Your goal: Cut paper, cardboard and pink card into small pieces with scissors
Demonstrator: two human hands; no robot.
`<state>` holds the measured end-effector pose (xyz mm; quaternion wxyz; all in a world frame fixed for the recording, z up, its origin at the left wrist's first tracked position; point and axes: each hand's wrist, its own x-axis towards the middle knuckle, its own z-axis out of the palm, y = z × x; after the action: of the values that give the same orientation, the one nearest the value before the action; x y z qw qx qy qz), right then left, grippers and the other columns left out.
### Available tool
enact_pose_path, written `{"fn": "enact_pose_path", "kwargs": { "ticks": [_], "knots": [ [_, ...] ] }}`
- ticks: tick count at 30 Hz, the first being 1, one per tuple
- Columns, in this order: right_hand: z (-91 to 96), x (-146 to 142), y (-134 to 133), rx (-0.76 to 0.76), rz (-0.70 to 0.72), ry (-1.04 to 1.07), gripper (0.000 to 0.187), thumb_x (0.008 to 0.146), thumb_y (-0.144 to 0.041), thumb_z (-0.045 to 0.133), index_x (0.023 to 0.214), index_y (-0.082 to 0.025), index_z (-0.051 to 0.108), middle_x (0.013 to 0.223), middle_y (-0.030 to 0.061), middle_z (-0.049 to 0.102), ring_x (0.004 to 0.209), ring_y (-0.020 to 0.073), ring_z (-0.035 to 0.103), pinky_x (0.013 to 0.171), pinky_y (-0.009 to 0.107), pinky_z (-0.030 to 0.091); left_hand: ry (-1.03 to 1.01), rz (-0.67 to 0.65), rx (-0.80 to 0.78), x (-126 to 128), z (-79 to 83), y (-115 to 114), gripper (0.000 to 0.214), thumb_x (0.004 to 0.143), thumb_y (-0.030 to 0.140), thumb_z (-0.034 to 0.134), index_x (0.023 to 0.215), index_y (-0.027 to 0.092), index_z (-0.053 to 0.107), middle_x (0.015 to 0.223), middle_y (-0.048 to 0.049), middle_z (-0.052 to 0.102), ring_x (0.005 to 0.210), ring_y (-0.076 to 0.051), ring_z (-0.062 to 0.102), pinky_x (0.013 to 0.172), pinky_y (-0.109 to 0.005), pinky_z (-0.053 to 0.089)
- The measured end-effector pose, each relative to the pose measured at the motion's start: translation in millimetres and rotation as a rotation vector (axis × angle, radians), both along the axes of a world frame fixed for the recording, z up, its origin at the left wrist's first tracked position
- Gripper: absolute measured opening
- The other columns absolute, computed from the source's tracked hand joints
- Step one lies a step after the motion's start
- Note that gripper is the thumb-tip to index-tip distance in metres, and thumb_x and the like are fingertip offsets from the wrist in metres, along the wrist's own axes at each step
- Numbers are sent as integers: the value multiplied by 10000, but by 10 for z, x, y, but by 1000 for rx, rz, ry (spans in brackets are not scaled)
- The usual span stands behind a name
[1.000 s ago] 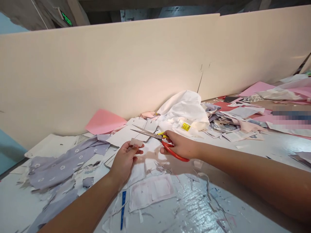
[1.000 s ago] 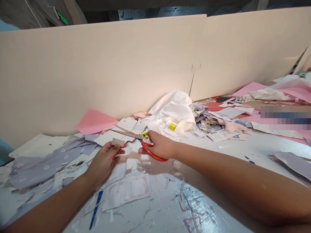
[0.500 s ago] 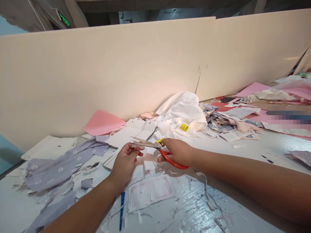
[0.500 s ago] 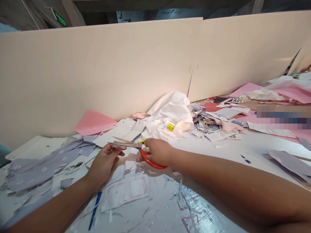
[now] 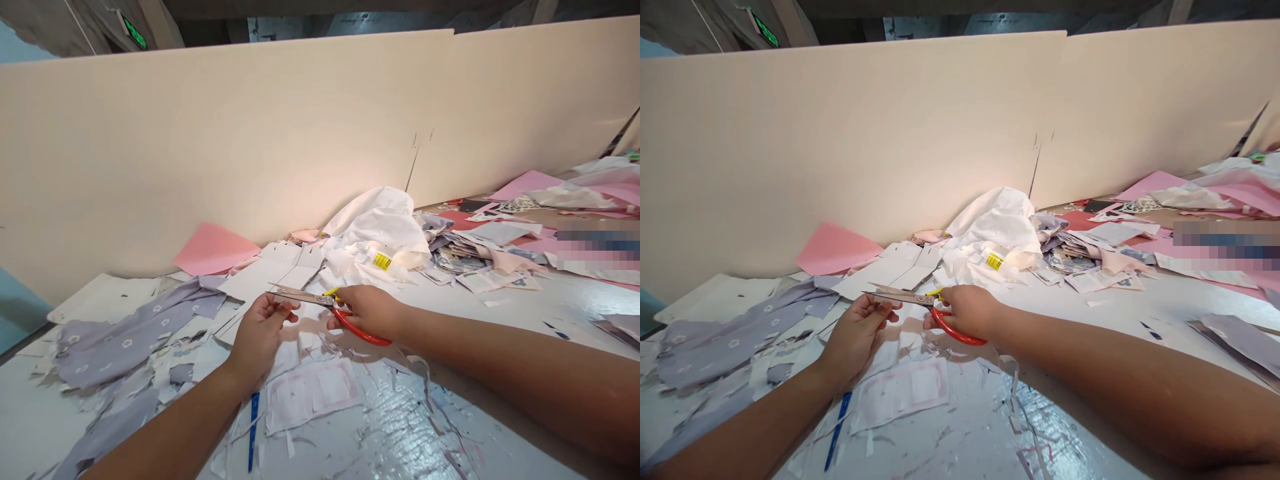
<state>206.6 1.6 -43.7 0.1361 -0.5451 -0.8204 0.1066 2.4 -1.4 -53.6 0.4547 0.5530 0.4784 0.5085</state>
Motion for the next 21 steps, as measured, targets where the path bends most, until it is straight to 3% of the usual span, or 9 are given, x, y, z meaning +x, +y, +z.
{"fn": "enact_pose_path", "kwargs": {
  "ticks": [15,21],
  "knots": [
    [75,-12,-8,40,62,-207,353,837,-464,353,813,-164,538,799,89,641,697,204,588,509,242,300,-98,-43,-16,2,-17,-13,183,702,319,620,765,158,560,779,-4,627,617,-76,529,567,-186,406],
    [78,-2,-8,46,72,-223,376,833,-486,361,781,-160,542,781,92,648,691,207,595,508,239,304,-142,-57,-41,-6,-24,-8,201,680,328,635,756,160,553,774,-10,617,600,-84,515,489,-180,409]
  ]
}}
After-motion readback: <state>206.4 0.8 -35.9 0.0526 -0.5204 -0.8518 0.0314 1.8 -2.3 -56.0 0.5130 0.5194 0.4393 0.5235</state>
